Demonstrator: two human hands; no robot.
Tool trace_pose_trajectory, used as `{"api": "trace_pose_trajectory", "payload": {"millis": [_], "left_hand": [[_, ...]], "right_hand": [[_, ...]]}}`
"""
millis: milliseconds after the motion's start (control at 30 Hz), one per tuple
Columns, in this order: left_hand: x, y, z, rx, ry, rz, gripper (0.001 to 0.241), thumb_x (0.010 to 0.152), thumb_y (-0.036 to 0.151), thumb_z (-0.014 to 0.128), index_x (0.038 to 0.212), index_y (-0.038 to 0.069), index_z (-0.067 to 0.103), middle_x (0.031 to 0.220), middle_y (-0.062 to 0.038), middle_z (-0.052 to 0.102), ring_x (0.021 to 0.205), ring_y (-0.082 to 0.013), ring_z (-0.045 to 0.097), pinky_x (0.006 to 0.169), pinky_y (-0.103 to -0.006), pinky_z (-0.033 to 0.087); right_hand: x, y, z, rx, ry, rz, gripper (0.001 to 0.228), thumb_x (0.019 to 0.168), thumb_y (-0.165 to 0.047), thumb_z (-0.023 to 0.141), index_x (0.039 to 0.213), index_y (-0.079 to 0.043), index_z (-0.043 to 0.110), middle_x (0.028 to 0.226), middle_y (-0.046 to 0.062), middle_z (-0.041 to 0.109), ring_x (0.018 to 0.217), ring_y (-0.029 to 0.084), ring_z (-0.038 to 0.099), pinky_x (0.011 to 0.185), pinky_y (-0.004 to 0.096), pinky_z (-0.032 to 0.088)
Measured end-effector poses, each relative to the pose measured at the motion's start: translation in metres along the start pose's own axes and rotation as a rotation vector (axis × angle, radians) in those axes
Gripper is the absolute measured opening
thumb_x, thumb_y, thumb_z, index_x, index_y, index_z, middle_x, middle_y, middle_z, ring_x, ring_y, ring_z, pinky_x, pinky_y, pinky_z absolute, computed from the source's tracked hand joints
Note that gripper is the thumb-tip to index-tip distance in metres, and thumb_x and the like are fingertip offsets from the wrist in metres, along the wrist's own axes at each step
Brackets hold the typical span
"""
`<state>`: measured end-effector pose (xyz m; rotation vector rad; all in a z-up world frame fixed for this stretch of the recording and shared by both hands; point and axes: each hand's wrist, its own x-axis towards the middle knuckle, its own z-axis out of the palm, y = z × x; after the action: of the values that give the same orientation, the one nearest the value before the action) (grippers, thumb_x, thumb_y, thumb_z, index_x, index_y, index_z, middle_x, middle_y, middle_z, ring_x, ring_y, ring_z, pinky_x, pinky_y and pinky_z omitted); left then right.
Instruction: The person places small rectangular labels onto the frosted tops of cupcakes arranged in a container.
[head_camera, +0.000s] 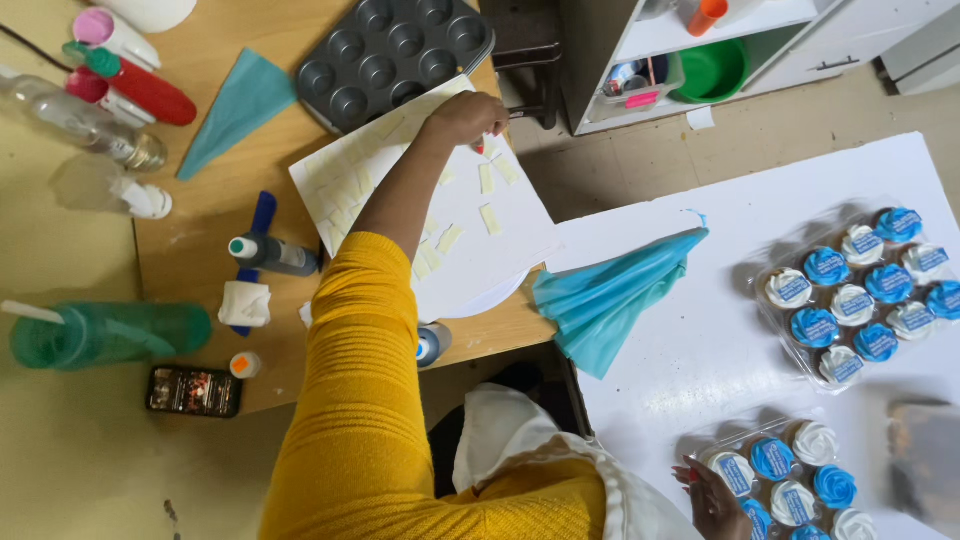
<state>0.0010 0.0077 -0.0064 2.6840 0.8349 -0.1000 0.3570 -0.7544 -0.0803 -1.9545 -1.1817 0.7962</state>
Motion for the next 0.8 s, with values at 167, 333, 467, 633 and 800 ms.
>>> {"api": "trace_pose_trajectory", "payload": {"millis": [167,333,467,633,800], "left_hand": [[-0.013,0.015,-0.016,-0.044,-0.088,-0.121,0.024,0.073,-0.007,0.056,0.074,0.015,0.067,0.092,-0.005,0.07,0.076,-0.0243,0.067,0.063,-0.0371,0.046],[-0.018,-0.006,0.004,0.21,-0.172,0.027,0.029,0.077,0.004,0.08,0.094,0.021,0.063,0.097,0.003,0.076,0.097,-0.0258,0.069,0.086,-0.045,0.039],[-0.03,0.1,-0.051,-0.74,0.298,-0.027,0.034,0.094,-0.007,0.061,0.126,0.006,0.062,0.121,-0.012,0.067,0.109,-0.0256,0.07,0.092,-0.035,0.054],[-0.001,0.211,-0.027,-1.763,-0.061,0.082,0.069,0.089,0.022,0.07,0.154,0.011,0.048,0.122,-0.001,0.058,0.111,-0.0157,0.058,0.099,-0.0397,0.051],[-0.029,0.388,-0.013,-1.616,-0.535,0.126,0.058,0.095,0.016,0.06,0.15,0.001,0.048,0.084,0.0,0.044,0.063,-0.0093,0.037,0.052,-0.0231,0.027]], "right_hand": [[-0.005,-0.07,0.009,-0.015,0.14,0.075,0.035,0.102,-0.003,0.054,0.133,-0.005,0.069,0.107,0.008,0.083,0.096,0.016,0.08,0.081,0.027,0.067],[-0.008,-0.121,0.014,-0.039,0.281,0.288,0.037,0.098,0.0,0.059,0.129,-0.015,0.074,0.101,0.002,0.085,0.094,0.013,0.081,0.085,0.025,0.059],[-0.002,-0.144,0.017,0.009,0.332,0.312,0.029,0.095,-0.008,0.063,0.12,-0.015,0.077,0.097,0.001,0.087,0.091,0.013,0.083,0.084,0.027,0.061],[0.002,-0.191,0.016,0.137,0.385,0.246,0.028,0.093,-0.002,0.066,0.116,-0.012,0.077,0.103,0.005,0.083,0.094,0.014,0.083,0.085,0.028,0.067],[0.0,-0.233,-0.011,0.112,0.435,-0.046,0.022,0.099,-0.002,0.063,0.119,-0.007,0.072,0.098,0.007,0.08,0.093,0.018,0.079,0.078,0.029,0.06]]}}
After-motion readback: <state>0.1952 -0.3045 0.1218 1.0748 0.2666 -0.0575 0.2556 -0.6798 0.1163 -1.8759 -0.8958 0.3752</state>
